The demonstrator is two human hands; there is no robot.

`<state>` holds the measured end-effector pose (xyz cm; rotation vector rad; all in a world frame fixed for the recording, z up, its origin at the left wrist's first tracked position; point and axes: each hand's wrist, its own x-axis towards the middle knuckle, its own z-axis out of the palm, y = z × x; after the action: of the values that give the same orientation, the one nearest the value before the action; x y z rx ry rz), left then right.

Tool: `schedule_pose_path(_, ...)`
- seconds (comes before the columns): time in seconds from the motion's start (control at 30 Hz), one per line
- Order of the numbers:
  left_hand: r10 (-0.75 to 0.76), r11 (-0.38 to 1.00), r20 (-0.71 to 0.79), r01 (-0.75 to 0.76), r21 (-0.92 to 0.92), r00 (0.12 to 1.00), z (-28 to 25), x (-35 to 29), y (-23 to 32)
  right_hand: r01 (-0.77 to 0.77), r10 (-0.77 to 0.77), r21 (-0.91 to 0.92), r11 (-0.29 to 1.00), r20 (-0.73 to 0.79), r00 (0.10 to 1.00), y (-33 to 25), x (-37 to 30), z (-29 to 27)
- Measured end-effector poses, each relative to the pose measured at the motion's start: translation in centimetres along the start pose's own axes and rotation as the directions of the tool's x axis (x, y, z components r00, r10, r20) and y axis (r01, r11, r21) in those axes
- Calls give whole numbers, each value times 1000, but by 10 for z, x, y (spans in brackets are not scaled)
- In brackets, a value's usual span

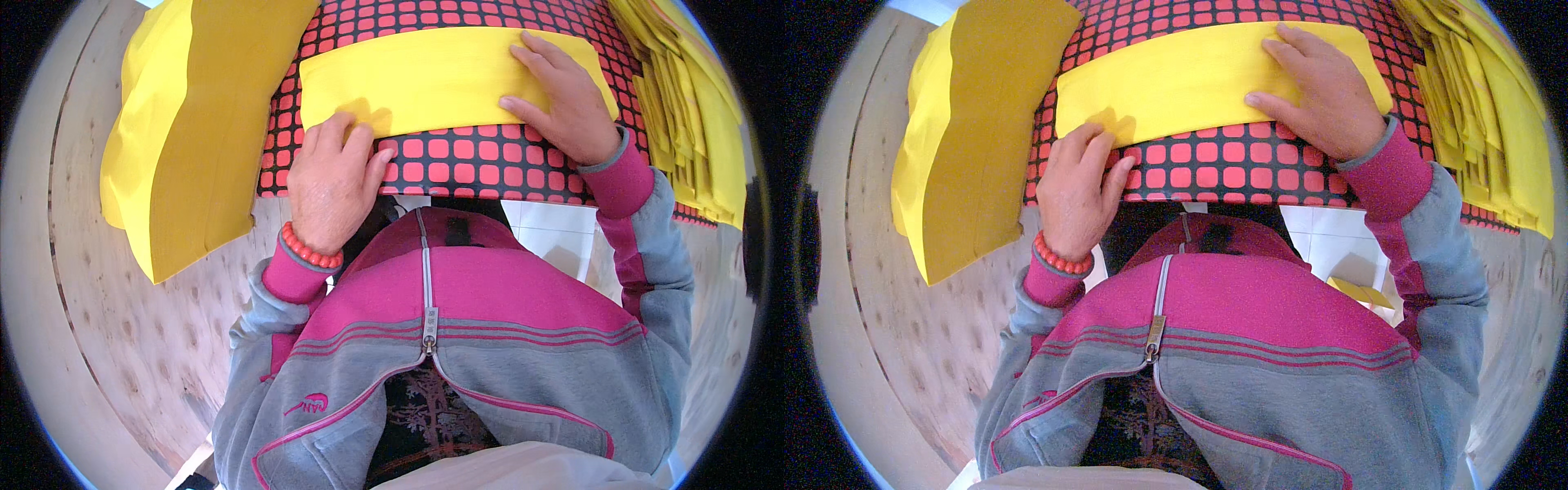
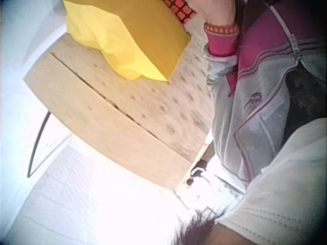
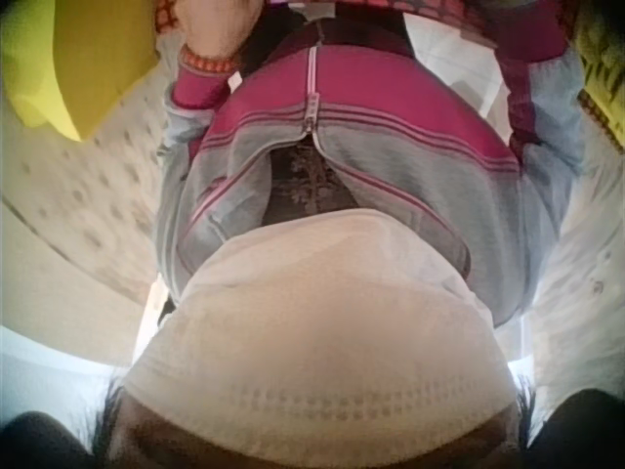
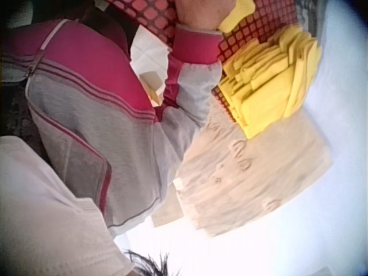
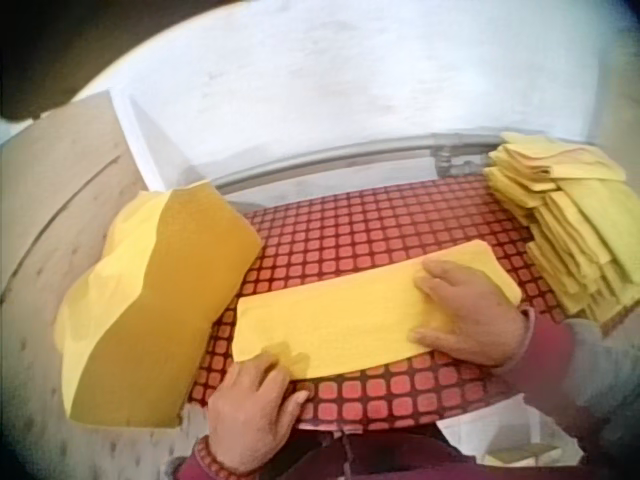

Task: The person folds yellow paper sheets by hand on a patterned table, repeatedly folding and pressing the creases. They stack the folded sheets to the side and continue folding additional sheets from a nearby pile.

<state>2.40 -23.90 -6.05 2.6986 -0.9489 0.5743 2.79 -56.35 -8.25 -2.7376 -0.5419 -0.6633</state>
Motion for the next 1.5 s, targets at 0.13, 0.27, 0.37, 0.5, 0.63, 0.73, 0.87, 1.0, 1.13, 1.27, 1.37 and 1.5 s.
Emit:
schedule_pose_path(0.13,-9,1000,59,11,-29,998,-13,-2,1,4,-5,-33,999,-23,1000,1,-1,3)
schedule_pose_path(0.27,53,996,58,-48,-79,997,-14,24,10,0,-1,-46,999,-17,1000,2,-2,4)
schedule_pose_path(0.37,202,947,-118,-224,-229,972,13,63,30,-8,8,-55,998,-6,1000,1,-1,3)
schedule_pose_path(0.5,194,959,-29,-196,-204,980,64,113,54,-14,15,-44,999,19,1000,-1,2,4)
schedule_pose_path(0.63,30,995,16,-28,-101,999,97,106,51,-6,6,-48,999,5,1000,1,0,4)
schedule_pose_path(0.73,-22,1000,54,23,-14,998,101,89,38,-7,7,-32,999,-17,1000,1,-1,5)
schedule_pose_path(0.87,-58,995,98,49,86,993,81,72,6,3,-3,-11,1000,-49,999,2,-2,8)
schedule_pose_path(1.0,-105,991,190,86,106,976,62,56,-13,-9,9,-1,1000,5,1000,7,-5,7)
schedule_pose_path(1.13,-126,990,174,112,91,977,63,53,-12,-113,113,-70,991,-8,994,-9,2,5)
schedule_pose_path(1.27,-127,988,196,106,116,972,64,54,-14,97,-83,37,995,-274,958,-67,31,33)
schedule_pose_path(1.37,-115,992,204,99,84,972,64,53,-15,3,28,143,990,-213,977,-99,63,66)
schedule_pose_path(1.5,-126,988,189,105,116,974,66,51,-17,-130,132,-91,987,11,991,-69,59,76)
